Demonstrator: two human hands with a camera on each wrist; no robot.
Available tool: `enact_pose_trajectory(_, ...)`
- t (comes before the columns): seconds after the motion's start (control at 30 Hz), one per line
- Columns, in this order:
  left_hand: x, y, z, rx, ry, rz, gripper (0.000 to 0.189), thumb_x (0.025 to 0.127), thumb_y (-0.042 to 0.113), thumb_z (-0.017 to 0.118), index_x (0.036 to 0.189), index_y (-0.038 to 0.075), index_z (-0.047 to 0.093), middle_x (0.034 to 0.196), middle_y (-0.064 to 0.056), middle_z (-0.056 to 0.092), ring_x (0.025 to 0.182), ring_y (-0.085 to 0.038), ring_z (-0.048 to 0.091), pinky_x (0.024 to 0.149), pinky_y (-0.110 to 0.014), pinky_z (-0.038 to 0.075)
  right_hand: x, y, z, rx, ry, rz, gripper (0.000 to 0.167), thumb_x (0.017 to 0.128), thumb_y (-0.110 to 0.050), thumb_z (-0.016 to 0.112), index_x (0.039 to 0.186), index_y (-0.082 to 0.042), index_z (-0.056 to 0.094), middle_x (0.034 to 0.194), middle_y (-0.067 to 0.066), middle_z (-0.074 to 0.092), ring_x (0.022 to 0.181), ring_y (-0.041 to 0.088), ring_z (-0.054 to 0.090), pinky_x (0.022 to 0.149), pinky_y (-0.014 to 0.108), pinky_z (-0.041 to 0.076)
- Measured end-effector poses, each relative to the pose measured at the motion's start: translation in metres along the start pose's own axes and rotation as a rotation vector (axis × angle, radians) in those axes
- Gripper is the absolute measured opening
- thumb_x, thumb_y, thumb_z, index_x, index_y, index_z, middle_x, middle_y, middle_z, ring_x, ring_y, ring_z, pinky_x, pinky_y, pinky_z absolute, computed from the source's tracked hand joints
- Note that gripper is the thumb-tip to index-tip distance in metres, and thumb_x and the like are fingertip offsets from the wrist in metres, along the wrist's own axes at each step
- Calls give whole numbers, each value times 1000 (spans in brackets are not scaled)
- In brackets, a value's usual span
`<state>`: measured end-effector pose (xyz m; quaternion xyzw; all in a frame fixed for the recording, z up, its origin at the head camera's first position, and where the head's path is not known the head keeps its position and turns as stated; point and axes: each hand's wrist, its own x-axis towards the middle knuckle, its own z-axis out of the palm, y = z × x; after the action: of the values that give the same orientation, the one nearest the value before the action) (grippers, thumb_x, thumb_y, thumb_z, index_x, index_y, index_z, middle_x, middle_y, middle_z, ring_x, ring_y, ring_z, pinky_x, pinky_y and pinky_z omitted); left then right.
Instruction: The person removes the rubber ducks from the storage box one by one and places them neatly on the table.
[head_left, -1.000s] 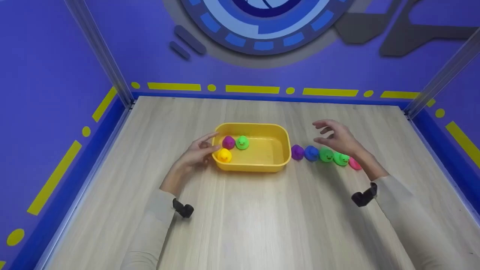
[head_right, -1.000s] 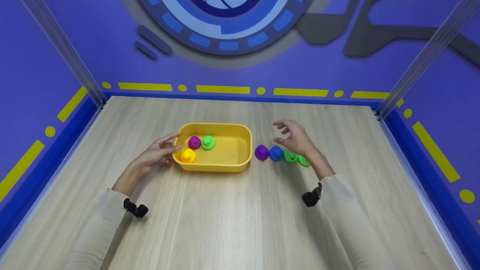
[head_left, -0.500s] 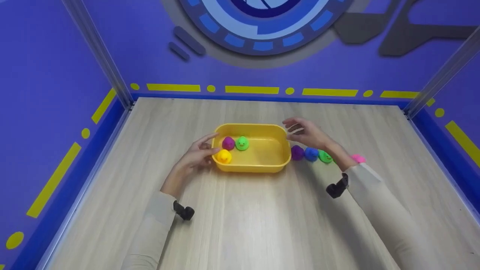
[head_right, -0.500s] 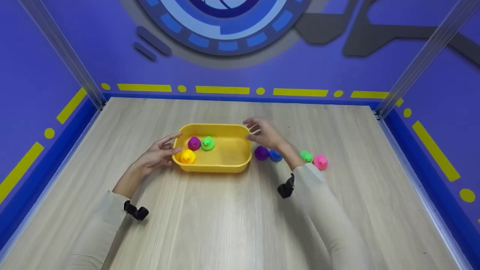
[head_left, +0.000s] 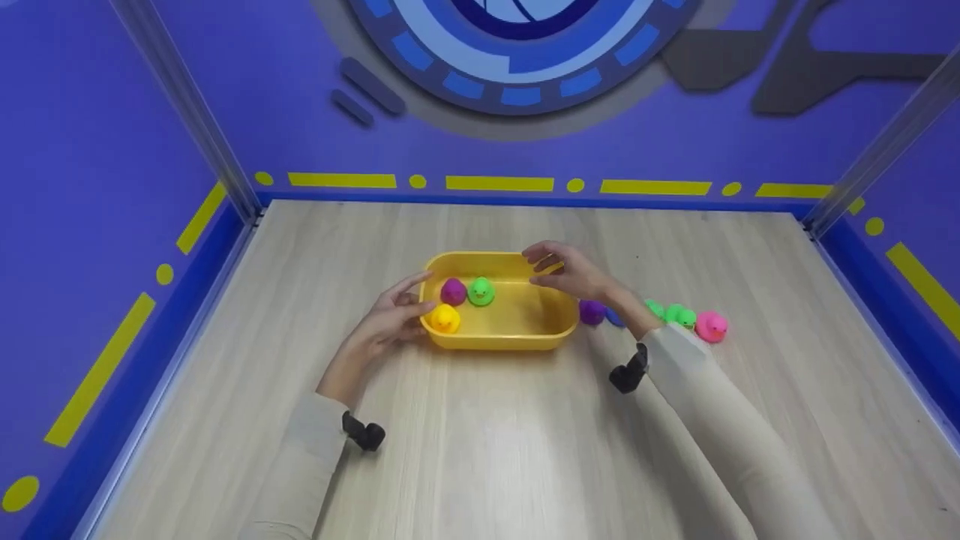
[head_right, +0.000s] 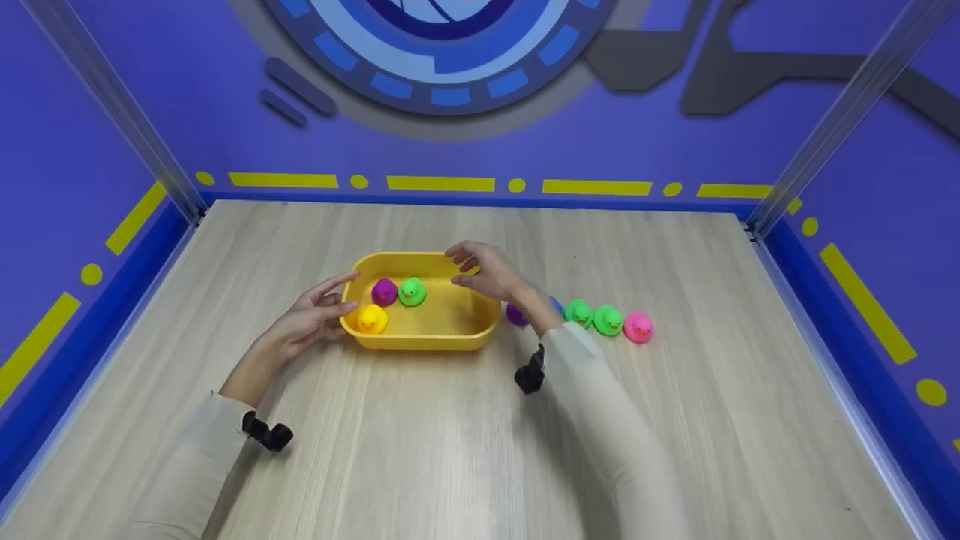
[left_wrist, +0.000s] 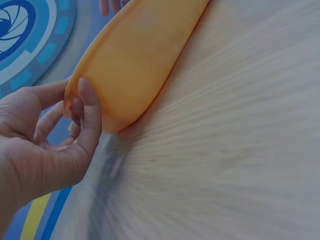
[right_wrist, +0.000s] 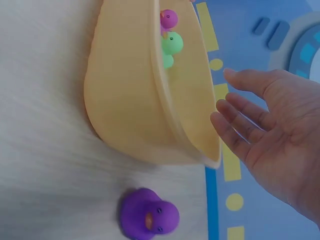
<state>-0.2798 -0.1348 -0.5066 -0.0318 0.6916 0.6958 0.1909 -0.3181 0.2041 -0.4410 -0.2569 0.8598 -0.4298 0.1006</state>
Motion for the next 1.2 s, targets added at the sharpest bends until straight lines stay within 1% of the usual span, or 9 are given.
enact_pose_trajectory(0.17, 0, -1, 0, -6, 14, -6, 61, 96, 14, 72, 151, 31, 50, 113, -6, 57, 90, -17, 61, 77, -29, 60, 9, 0, 12, -28, -11, 18, 43, 98, -8, 68, 138, 5, 56, 135, 27, 60, 122, 40, 62, 104, 52, 54)
enact_pose_trajectory(0.3, 0, 2, -1, -18, 27, -17, 60, 96, 14, 72, 149, 32, 52, 113, -5, 57, 87, -15, 60, 71, -26, 59, 18, -1, 21, -63, -30, 43, 44, 98, -9, 68, 139, 4, 56, 137, 26, 61, 124, 39, 61, 105, 51, 53)
enact_pose_trajectory(0.37, 0, 4, -2, -27, 33, -23, 59, 95, 14, 73, 148, 33, 53, 112, -4, 56, 85, -14, 60, 68, -24, 58, 22, -2, 27, -78, -38, 75, 46, 98, -10, 68, 141, 1, 55, 140, 23, 59, 127, 37, 60, 107, 50, 52)
enact_pose_trajectory(0.53, -1, 5, -3, -41, 42, -34, 57, 96, 13, 71, 146, 35, 55, 112, -5, 55, 84, -14, 59, 66, -23, 57, 31, -3, 42, -86, -63, 96, 51, 97, -7, 68, 145, 0, 53, 148, 21, 55, 133, 39, 55, 110, 51, 50)
enact_pose_trajectory(0.6, -1, 4, -3, -50, 46, -33, 57, 96, 11, 71, 146, 35, 55, 111, -4, 55, 84, -14, 58, 65, -23, 56, 34, -3, 47, -83, -66, 81, 51, 97, -5, 67, 146, 1, 51, 149, 23, 53, 134, 41, 54, 110, 52, 49)
enact_pose_trajectory(0.67, 0, 2, -2, -61, 45, -33, 58, 95, 10, 72, 145, 34, 56, 111, -4, 55, 84, -14, 58, 64, -23, 55, 35, -3, 51, -84, -64, 88, 51, 97, -6, 67, 146, 0, 51, 150, 21, 53, 134, 41, 53, 110, 52, 49)
enact_pose_trajectory(0.83, 1, 1, 1, -78, 44, -41, 57, 95, 9, 72, 145, 32, 57, 115, -5, 56, 88, -16, 60, 65, -24, 56, 35, 0, 58, -102, -68, 89, 52, 96, -8, 68, 145, -1, 53, 148, 19, 55, 132, 40, 54, 110, 51, 50)
enact_pose_trajectory(0.97, 1, 1, 2, -88, 65, -59, 56, 95, 9, 72, 143, 33, 58, 119, -7, 57, 94, -17, 62, 65, -24, 57, 37, 0, 63, -118, -78, 106, 51, 96, -10, 70, 144, -4, 55, 145, 16, 58, 129, 38, 56, 111, 50, 49)
enact_pose_trajectory(1.2, 2, 2, 5, -80, 62, -59, 54, 95, 9, 71, 142, 35, 59, 119, -7, 58, 93, -18, 62, 68, -25, 57, 43, 3, 71, -156, -110, 119, 50, 95, -8, 72, 142, -6, 58, 140, 15, 61, 126, 36, 57, 112, 49, 48)
